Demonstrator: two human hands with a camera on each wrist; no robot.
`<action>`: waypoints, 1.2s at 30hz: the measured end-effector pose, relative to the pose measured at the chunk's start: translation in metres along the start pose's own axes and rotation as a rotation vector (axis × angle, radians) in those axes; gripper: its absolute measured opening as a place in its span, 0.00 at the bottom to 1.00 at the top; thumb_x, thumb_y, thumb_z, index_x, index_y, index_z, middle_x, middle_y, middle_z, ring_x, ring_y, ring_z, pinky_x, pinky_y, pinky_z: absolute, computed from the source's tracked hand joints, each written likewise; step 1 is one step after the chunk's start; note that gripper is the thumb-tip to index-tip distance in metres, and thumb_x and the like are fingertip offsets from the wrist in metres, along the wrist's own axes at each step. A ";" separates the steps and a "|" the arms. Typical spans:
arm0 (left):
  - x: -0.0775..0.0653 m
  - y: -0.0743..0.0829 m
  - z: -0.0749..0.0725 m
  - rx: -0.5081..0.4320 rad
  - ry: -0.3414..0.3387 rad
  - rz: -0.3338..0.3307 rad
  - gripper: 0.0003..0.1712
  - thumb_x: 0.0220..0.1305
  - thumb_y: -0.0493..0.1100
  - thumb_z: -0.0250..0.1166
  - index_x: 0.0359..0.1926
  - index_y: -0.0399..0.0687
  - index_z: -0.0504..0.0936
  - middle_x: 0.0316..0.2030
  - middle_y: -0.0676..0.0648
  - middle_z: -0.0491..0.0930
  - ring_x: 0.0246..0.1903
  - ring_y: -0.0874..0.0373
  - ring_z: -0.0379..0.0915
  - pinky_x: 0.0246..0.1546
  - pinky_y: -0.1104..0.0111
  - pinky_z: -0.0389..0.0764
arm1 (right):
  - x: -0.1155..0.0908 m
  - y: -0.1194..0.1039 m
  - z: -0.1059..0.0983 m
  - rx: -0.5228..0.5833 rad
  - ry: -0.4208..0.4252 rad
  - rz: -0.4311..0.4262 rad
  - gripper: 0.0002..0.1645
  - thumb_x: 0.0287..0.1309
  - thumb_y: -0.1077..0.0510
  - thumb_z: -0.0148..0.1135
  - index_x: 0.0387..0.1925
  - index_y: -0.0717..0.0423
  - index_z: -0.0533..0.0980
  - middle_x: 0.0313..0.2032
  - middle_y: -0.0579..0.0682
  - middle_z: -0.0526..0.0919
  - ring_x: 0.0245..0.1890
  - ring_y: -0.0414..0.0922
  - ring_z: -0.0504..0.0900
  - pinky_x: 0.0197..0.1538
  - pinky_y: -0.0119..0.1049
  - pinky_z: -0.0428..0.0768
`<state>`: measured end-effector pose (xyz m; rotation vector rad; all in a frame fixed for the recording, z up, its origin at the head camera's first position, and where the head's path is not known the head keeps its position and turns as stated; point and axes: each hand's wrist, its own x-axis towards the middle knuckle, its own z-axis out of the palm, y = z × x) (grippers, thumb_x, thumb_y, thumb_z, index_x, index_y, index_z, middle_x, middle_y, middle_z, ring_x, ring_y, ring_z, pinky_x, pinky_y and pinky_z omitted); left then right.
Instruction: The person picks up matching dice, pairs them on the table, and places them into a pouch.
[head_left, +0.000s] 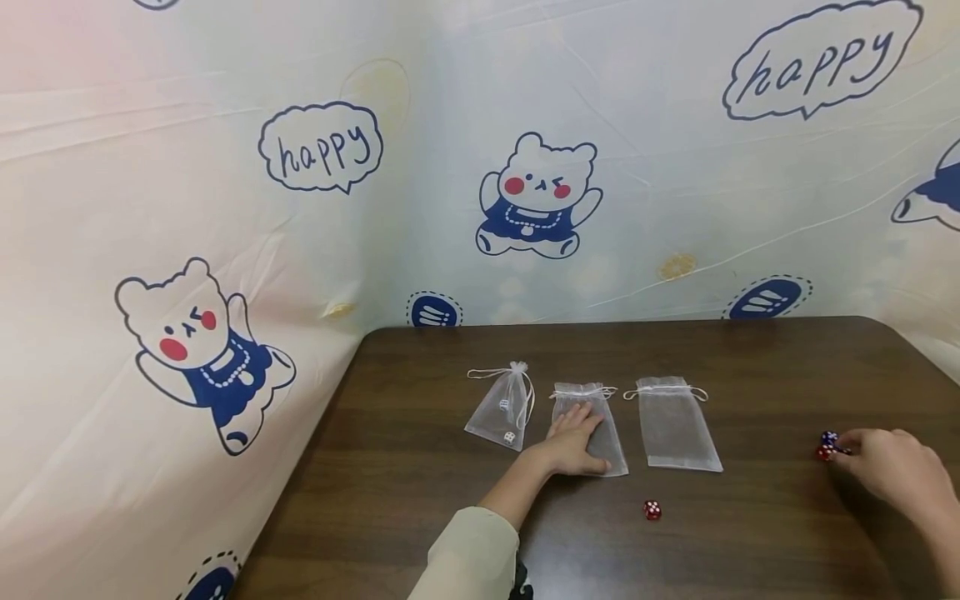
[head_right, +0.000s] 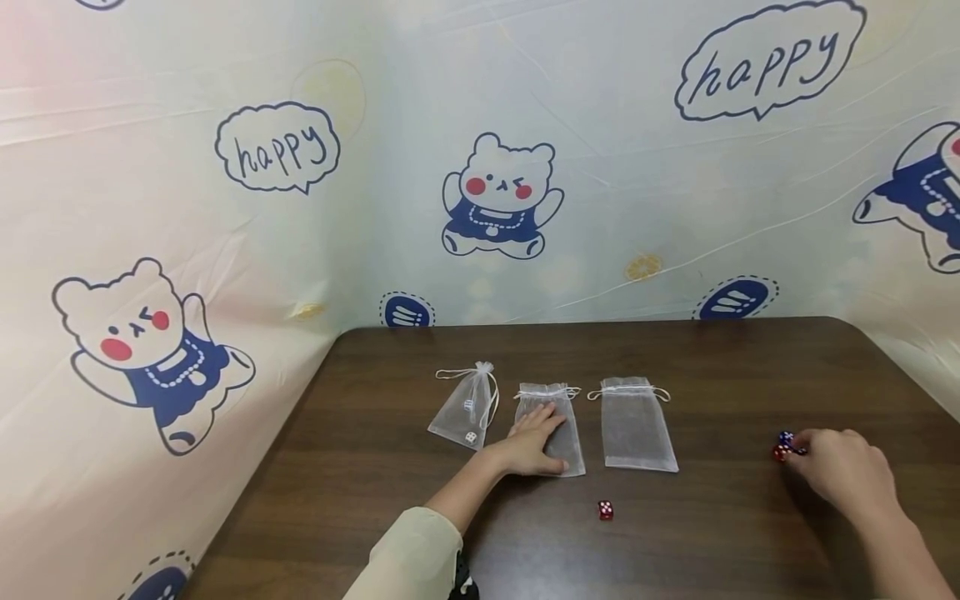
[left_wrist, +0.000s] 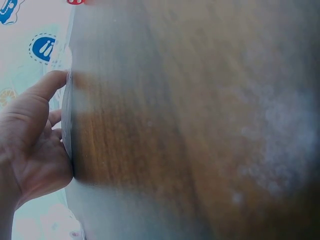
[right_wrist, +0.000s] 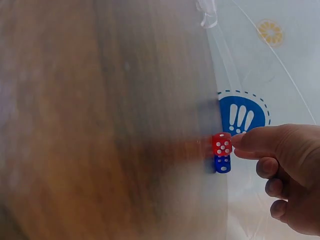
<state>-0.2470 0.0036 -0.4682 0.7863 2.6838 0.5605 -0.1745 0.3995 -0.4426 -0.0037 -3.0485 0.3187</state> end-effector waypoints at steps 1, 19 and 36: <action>0.000 0.000 0.000 0.002 0.001 0.001 0.43 0.54 0.53 0.65 0.68 0.48 0.59 0.70 0.46 0.46 0.69 0.55 0.36 0.66 0.61 0.40 | 0.001 0.000 0.000 0.001 0.001 0.000 0.13 0.47 0.57 0.66 0.29 0.65 0.79 0.27 0.62 0.80 0.28 0.61 0.73 0.27 0.56 0.68; -0.003 0.003 -0.001 -0.003 -0.001 -0.003 0.43 0.53 0.52 0.65 0.68 0.48 0.59 0.70 0.46 0.47 0.69 0.55 0.37 0.66 0.62 0.41 | 0.009 0.002 0.006 0.002 -0.072 0.026 0.12 0.49 0.56 0.65 0.29 0.63 0.79 0.28 0.62 0.79 0.29 0.62 0.74 0.26 0.55 0.69; -0.003 0.002 -0.002 -0.015 -0.009 -0.007 0.43 0.54 0.52 0.64 0.68 0.48 0.58 0.70 0.47 0.46 0.69 0.55 0.36 0.66 0.61 0.41 | 0.004 -0.031 -0.010 -0.044 0.055 -0.053 0.10 0.48 0.57 0.66 0.27 0.62 0.81 0.25 0.58 0.81 0.28 0.59 0.73 0.29 0.57 0.69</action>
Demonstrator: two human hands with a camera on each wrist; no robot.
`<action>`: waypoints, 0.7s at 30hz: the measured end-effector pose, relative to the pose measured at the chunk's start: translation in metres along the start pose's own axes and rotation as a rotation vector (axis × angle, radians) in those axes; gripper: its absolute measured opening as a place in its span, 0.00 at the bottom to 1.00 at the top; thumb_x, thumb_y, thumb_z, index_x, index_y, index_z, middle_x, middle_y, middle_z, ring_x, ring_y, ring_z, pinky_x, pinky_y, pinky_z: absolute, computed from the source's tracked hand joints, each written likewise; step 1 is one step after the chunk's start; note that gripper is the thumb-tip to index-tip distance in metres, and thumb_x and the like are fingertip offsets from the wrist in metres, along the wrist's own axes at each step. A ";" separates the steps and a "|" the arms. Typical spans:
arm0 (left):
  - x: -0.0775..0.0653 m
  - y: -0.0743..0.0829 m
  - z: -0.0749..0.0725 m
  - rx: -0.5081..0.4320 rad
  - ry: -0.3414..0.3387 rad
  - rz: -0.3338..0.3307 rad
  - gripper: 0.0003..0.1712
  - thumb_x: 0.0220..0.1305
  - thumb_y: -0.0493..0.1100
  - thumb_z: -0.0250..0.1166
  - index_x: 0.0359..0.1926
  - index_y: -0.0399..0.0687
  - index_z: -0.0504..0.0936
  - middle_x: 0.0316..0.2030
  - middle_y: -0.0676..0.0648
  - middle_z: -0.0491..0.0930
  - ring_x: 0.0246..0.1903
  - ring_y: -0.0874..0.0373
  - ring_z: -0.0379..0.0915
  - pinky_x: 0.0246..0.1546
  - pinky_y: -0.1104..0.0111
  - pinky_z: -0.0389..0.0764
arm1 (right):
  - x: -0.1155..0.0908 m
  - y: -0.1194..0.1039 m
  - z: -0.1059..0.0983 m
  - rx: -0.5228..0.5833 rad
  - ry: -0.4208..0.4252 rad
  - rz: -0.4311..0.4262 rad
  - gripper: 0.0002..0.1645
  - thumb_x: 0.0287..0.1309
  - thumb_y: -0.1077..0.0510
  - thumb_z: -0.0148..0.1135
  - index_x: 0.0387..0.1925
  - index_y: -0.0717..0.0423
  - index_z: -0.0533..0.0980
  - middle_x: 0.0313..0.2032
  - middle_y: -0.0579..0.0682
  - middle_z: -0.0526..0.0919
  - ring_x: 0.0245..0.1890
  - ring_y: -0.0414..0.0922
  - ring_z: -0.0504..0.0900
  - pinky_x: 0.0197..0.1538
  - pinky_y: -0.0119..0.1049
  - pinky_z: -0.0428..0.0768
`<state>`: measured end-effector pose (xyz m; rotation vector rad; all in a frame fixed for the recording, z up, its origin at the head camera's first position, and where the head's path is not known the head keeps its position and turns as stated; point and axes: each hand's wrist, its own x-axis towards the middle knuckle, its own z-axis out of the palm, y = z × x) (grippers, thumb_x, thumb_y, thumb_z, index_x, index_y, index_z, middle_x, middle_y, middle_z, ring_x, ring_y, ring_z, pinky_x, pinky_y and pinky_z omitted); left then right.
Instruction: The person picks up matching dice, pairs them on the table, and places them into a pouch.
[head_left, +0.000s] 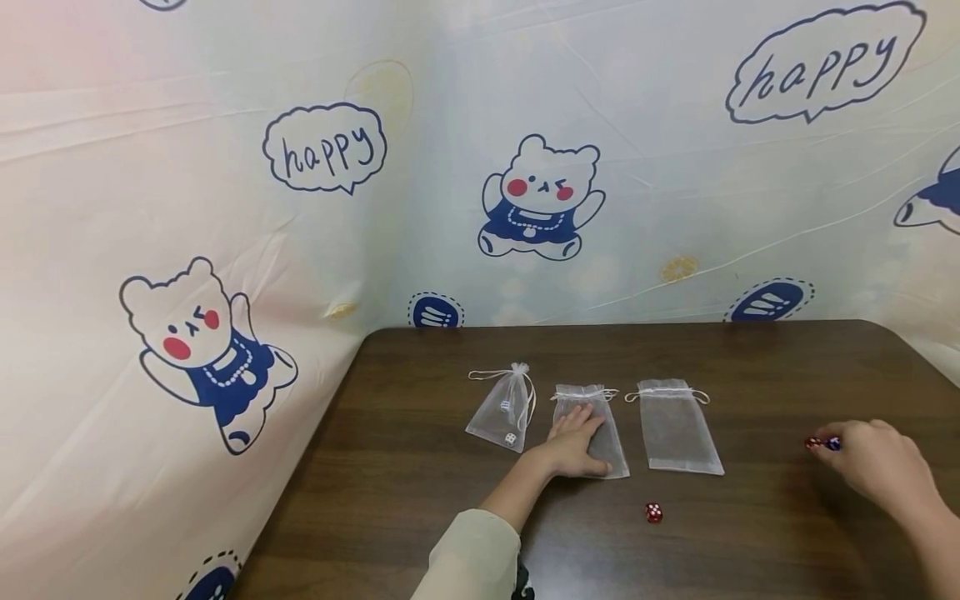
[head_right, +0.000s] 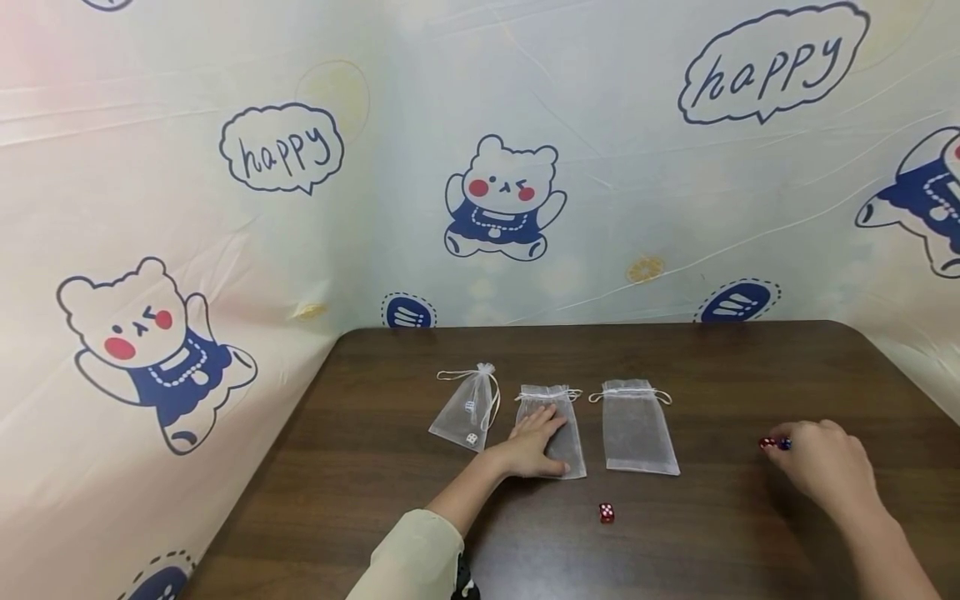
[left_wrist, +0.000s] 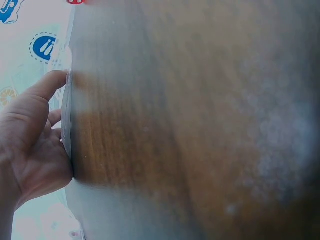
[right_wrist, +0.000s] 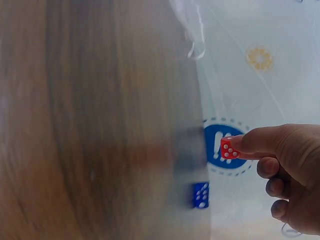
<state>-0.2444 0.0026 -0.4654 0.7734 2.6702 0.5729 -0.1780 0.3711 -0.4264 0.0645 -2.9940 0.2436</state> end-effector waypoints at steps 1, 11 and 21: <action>0.000 0.000 0.000 0.000 0.000 0.000 0.43 0.54 0.52 0.64 0.68 0.48 0.58 0.70 0.47 0.46 0.69 0.55 0.36 0.66 0.61 0.41 | 0.000 -0.004 -0.001 -0.002 0.009 -0.007 0.10 0.47 0.57 0.66 0.28 0.62 0.81 0.25 0.57 0.81 0.27 0.58 0.73 0.29 0.56 0.69; 0.000 0.000 0.000 0.007 0.011 0.010 0.43 0.54 0.53 0.64 0.68 0.48 0.58 0.70 0.46 0.46 0.69 0.54 0.36 0.66 0.61 0.41 | -0.001 -0.041 -0.011 0.007 0.165 -0.154 0.09 0.40 0.58 0.69 0.26 0.60 0.82 0.26 0.56 0.82 0.25 0.54 0.72 0.27 0.52 0.70; 0.000 0.000 0.000 0.007 0.012 0.011 0.43 0.54 0.52 0.64 0.68 0.48 0.59 0.70 0.46 0.47 0.69 0.54 0.36 0.66 0.61 0.41 | -0.004 -0.077 -0.021 0.011 0.320 -0.313 0.09 0.33 0.58 0.72 0.23 0.55 0.82 0.21 0.47 0.79 0.23 0.49 0.71 0.23 0.44 0.66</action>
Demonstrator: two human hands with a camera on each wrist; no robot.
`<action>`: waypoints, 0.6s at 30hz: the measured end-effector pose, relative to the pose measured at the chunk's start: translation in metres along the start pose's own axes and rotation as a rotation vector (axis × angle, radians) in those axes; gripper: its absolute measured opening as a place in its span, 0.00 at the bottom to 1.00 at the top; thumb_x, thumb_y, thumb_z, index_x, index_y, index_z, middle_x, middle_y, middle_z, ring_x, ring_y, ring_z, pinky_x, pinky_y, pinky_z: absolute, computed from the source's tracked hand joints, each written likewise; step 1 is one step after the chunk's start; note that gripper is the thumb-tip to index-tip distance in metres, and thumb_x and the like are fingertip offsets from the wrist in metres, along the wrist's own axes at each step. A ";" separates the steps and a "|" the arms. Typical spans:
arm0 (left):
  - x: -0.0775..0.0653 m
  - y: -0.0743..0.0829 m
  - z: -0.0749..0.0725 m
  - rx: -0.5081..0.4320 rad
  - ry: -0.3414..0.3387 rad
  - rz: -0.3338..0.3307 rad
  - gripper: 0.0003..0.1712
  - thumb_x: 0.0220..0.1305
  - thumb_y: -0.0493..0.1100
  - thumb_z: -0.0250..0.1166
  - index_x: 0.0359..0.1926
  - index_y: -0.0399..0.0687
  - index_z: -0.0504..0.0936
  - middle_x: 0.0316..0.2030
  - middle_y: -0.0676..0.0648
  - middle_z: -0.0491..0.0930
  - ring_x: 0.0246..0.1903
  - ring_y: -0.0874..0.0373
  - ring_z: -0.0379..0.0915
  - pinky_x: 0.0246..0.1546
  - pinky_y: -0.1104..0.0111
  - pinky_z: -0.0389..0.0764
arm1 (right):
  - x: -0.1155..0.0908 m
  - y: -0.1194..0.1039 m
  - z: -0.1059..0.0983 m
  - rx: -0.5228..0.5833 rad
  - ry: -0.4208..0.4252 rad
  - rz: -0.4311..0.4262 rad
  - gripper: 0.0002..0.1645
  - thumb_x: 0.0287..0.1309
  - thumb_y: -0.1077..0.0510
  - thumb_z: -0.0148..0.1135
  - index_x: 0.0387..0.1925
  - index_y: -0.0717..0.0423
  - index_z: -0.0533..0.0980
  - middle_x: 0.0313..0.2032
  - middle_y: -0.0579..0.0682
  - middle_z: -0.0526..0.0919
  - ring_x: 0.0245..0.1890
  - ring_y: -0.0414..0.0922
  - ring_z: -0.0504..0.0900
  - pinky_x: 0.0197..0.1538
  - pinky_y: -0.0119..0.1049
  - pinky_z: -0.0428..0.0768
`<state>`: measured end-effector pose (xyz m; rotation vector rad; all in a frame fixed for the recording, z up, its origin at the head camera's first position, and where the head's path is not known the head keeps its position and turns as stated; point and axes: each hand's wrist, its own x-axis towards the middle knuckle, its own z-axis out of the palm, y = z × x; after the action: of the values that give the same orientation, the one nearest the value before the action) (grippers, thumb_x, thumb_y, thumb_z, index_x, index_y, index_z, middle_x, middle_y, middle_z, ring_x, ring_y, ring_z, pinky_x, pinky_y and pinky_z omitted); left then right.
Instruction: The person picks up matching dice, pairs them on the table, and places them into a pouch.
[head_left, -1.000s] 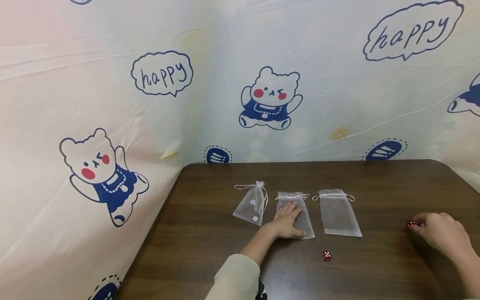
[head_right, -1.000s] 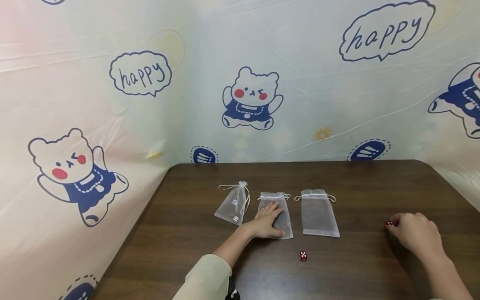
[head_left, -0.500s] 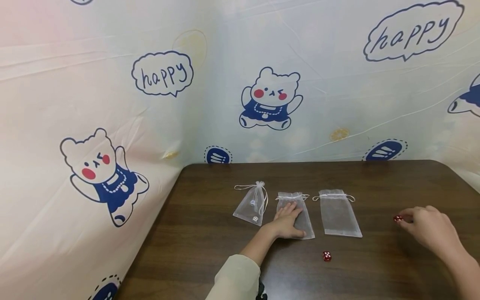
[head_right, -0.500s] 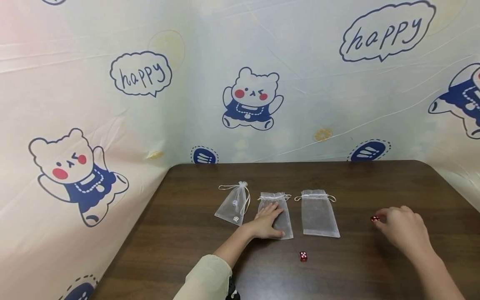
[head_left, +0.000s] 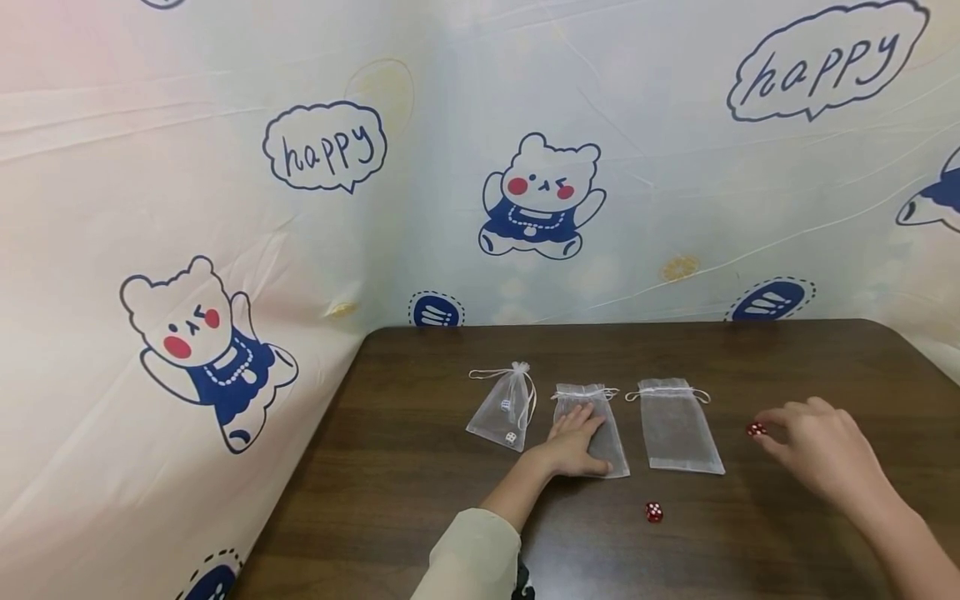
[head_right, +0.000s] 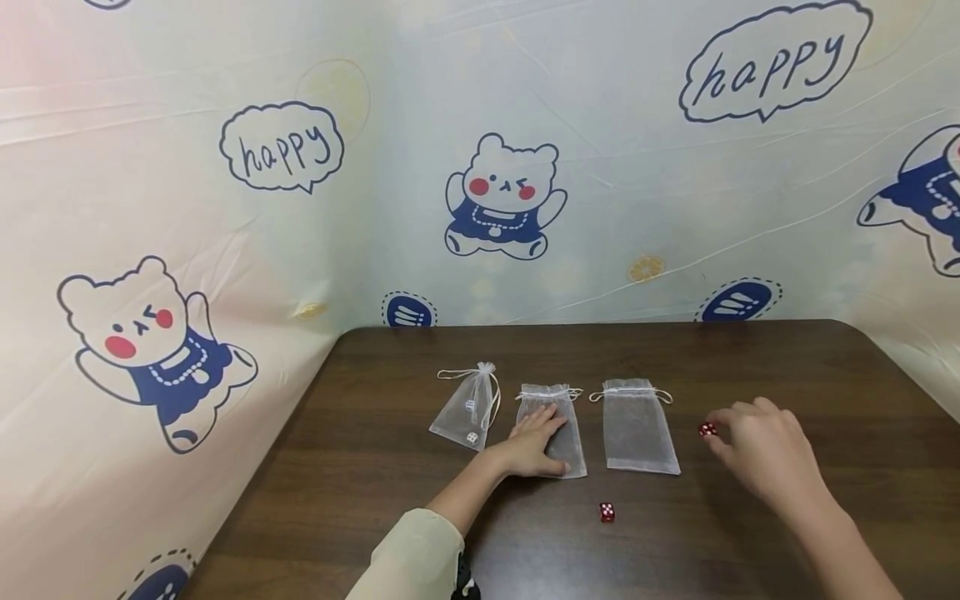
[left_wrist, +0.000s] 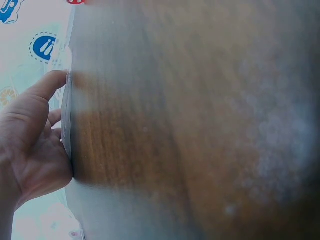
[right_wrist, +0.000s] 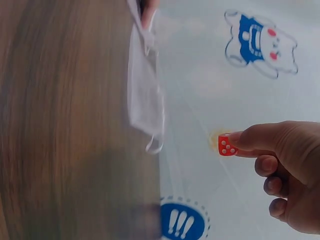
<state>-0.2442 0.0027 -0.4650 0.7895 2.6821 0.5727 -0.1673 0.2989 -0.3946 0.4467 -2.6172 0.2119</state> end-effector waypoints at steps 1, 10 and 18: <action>0.000 0.000 0.000 0.003 0.000 0.000 0.43 0.53 0.52 0.64 0.68 0.48 0.59 0.70 0.46 0.47 0.69 0.54 0.36 0.66 0.61 0.41 | 0.001 -0.004 -0.001 0.002 0.004 -0.009 0.10 0.33 0.58 0.72 0.24 0.55 0.82 0.21 0.47 0.79 0.23 0.49 0.71 0.23 0.43 0.66; 0.001 -0.001 0.002 -0.001 0.001 -0.002 0.43 0.53 0.53 0.65 0.68 0.48 0.59 0.70 0.46 0.47 0.69 0.54 0.37 0.66 0.61 0.41 | 0.003 -0.035 0.000 0.045 0.077 -0.115 0.12 0.28 0.59 0.74 0.23 0.52 0.81 0.20 0.42 0.76 0.22 0.44 0.69 0.22 0.37 0.62; 0.002 -0.002 0.002 0.002 0.002 0.001 0.43 0.53 0.53 0.64 0.68 0.47 0.59 0.70 0.46 0.47 0.69 0.54 0.36 0.66 0.61 0.41 | 0.003 -0.068 0.016 0.122 0.096 -0.205 0.13 0.27 0.57 0.76 0.22 0.49 0.81 0.20 0.36 0.74 0.22 0.37 0.65 0.24 0.35 0.63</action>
<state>-0.2459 0.0025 -0.4681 0.7910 2.6846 0.5716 -0.1532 0.2312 -0.4029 0.7239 -2.4530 0.3173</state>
